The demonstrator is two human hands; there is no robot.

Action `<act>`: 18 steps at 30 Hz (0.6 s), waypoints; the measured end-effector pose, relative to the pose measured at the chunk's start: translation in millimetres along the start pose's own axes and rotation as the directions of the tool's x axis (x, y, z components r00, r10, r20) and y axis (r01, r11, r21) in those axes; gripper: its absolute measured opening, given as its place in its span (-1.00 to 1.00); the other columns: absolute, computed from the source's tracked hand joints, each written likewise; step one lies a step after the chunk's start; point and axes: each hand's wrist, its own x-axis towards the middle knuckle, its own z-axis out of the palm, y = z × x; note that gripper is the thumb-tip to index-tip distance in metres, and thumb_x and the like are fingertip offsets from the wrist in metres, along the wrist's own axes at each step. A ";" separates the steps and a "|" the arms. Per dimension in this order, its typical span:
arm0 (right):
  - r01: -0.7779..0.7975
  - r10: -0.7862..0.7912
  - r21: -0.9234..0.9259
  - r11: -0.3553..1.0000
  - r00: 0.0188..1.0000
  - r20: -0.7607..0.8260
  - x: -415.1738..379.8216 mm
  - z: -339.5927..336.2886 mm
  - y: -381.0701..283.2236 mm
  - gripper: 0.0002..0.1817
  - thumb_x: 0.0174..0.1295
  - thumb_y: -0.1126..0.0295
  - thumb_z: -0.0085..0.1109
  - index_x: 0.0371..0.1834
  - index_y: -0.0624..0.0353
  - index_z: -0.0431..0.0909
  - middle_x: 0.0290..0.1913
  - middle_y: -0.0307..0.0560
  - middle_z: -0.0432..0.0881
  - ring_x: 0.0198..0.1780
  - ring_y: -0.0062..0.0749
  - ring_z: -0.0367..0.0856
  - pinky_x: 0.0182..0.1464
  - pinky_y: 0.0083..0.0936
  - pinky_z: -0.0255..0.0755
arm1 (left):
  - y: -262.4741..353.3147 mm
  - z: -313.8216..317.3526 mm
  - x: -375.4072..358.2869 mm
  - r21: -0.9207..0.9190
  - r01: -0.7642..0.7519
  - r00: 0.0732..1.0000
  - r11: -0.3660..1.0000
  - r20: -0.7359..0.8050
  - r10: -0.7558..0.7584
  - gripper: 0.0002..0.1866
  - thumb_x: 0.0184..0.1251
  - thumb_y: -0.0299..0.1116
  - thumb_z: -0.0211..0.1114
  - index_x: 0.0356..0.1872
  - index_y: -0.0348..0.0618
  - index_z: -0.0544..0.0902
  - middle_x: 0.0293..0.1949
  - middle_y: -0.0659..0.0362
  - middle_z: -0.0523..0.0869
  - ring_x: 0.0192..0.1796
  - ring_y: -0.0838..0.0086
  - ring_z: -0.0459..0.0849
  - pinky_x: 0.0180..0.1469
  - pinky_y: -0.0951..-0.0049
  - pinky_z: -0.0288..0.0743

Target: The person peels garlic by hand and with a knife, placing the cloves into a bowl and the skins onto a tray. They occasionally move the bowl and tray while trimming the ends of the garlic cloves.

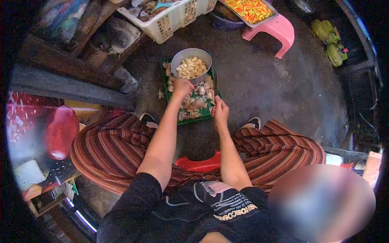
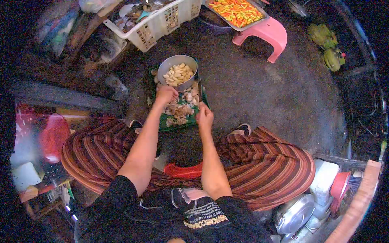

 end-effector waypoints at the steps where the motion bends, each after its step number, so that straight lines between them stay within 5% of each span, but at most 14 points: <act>1: 0.023 -0.031 -0.120 0.993 0.998 -0.063 2.9 -2.8 11.9 -0.63 0.23 0.10 0.05 -0.52 0.19 0.51 -0.74 -0.35 0.30 -0.72 -0.67 0.21 -0.65 -0.60 0.09 | -26.4 18.8 7.5 0.116 -0.145 0.988 0.983 -0.036 0.150 -0.88 -0.03 -0.52 0.13 -0.59 -0.22 0.64 -0.58 0.15 0.65 -0.38 0.29 0.65 -0.36 0.33 0.47; 3: 0.066 -0.092 -0.281 0.957 0.992 -0.082 5.7 -9.3 30.6 -0.65 0.19 0.12 0.08 -0.47 0.23 0.54 -0.73 -0.33 0.33 -0.69 -0.64 0.25 -0.62 -0.58 0.15 | -36.7 46.6 2.7 0.403 -0.351 0.917 0.845 -0.035 0.397 -0.83 -0.10 -0.58 0.16 -0.42 -0.27 0.64 -0.38 0.05 0.66 -0.22 0.15 0.62 -0.18 0.31 0.46; 6: 0.136 -0.217 -0.518 0.844 0.971 -0.098 -2.0 -13.5 35.1 -0.66 0.08 0.16 0.15 -0.28 0.25 0.60 -0.61 -0.15 0.54 -0.54 -0.49 0.48 -0.40 -0.48 0.36 | -43.2 66.7 1.3 0.484 -0.520 0.795 0.703 -0.027 0.606 -0.72 -0.15 -0.61 0.20 -0.30 -0.25 0.62 -0.24 0.02 0.62 -0.10 0.09 0.56 -0.08 0.26 0.43; 8: 0.059 -0.180 -0.649 0.759 0.976 -0.122 -7.1 -14.0 28.9 -0.60 0.05 0.14 0.16 -0.17 0.22 0.59 -0.45 0.04 0.64 -0.38 -0.30 0.60 -0.21 -0.42 0.39 | -53.6 73.0 5.2 0.553 -0.519 0.816 0.652 0.091 0.571 -0.59 -0.17 -0.65 0.21 -0.15 -0.25 0.56 -0.07 -0.08 0.52 -0.02 0.03 0.51 -0.03 0.22 0.40; 10: 0.000 -0.105 -0.630 0.776 0.986 -0.129 -8.2 -14.6 19.4 -0.57 0.05 0.10 0.15 -0.11 0.17 0.57 -0.33 0.16 0.63 -0.28 -0.18 0.63 -0.17 -0.39 0.39 | -61.4 81.5 10.4 0.715 -0.419 0.838 0.560 0.066 0.542 -0.53 0.00 -0.46 0.21 0.04 -0.22 0.42 0.09 -0.16 0.38 0.06 -0.07 0.42 0.02 0.14 0.36; 11: -0.016 -0.080 -0.599 0.800 0.988 -0.133 -8.2 -15.0 18.6 -0.58 0.06 0.09 0.15 -0.13 0.17 0.58 -0.35 0.15 0.63 -0.30 -0.19 0.62 -0.18 -0.38 0.39 | -43.9 86.7 10.9 0.376 -0.153 0.977 0.914 -0.079 0.196 -0.46 0.18 -0.21 0.08 0.18 -0.19 0.24 0.20 -0.19 0.22 0.12 -0.14 0.33 0.08 0.07 0.30; 14: -0.038 -0.064 -0.579 0.815 0.986 -0.156 -4.1 -14.8 18.0 -0.59 0.06 0.08 0.16 -0.17 0.18 0.59 -0.41 0.13 0.62 -0.33 -0.25 0.61 -0.22 -0.38 0.39 | -64.8 98.7 27.6 0.521 -0.227 0.945 0.823 -0.087 0.316 -0.44 0.26 -0.05 -0.11 0.19 -0.19 0.20 0.21 -0.18 0.21 0.12 -0.15 0.33 0.12 0.03 0.25; 15: -0.045 -0.070 -0.588 0.807 0.983 -0.171 -4.6 -15.4 19.7 -0.61 0.06 0.09 0.16 -0.20 0.17 0.60 -0.44 0.11 0.61 -0.35 -0.31 0.60 -0.23 -0.39 0.39 | -71.3 97.4 26.5 0.628 -0.300 0.905 0.718 -0.051 0.423 -0.52 0.19 -0.26 0.06 0.12 -0.24 0.28 0.18 -0.18 0.26 0.09 -0.13 0.38 0.09 0.06 0.29; 16: -0.047 -0.068 -0.588 0.808 0.983 -0.173 -4.0 -15.8 20.7 -0.61 0.06 0.09 0.16 -0.20 0.17 0.60 -0.44 0.11 0.61 -0.35 -0.31 0.60 -0.23 -0.39 0.39 | -76.5 98.2 25.4 0.628 -0.300 0.905 0.718 -0.049 0.422 -0.52 0.19 -0.26 0.06 0.12 -0.24 0.28 0.18 -0.18 0.26 0.09 -0.13 0.38 0.09 0.06 0.29; 18: 0.025 -0.127 -0.586 0.810 0.983 -0.135 2.9 -15.6 30.1 -0.61 0.09 0.06 0.10 -0.27 0.19 0.61 -0.38 0.15 0.62 -0.29 0.05 0.59 -0.22 -0.23 0.40 | -50.1 88.0 6.6 0.702 -0.288 0.913 0.651 -0.005 0.409 -0.54 -0.01 -0.43 0.23 -0.01 -0.28 0.38 0.10 -0.16 0.36 0.04 -0.07 0.43 0.03 0.11 0.36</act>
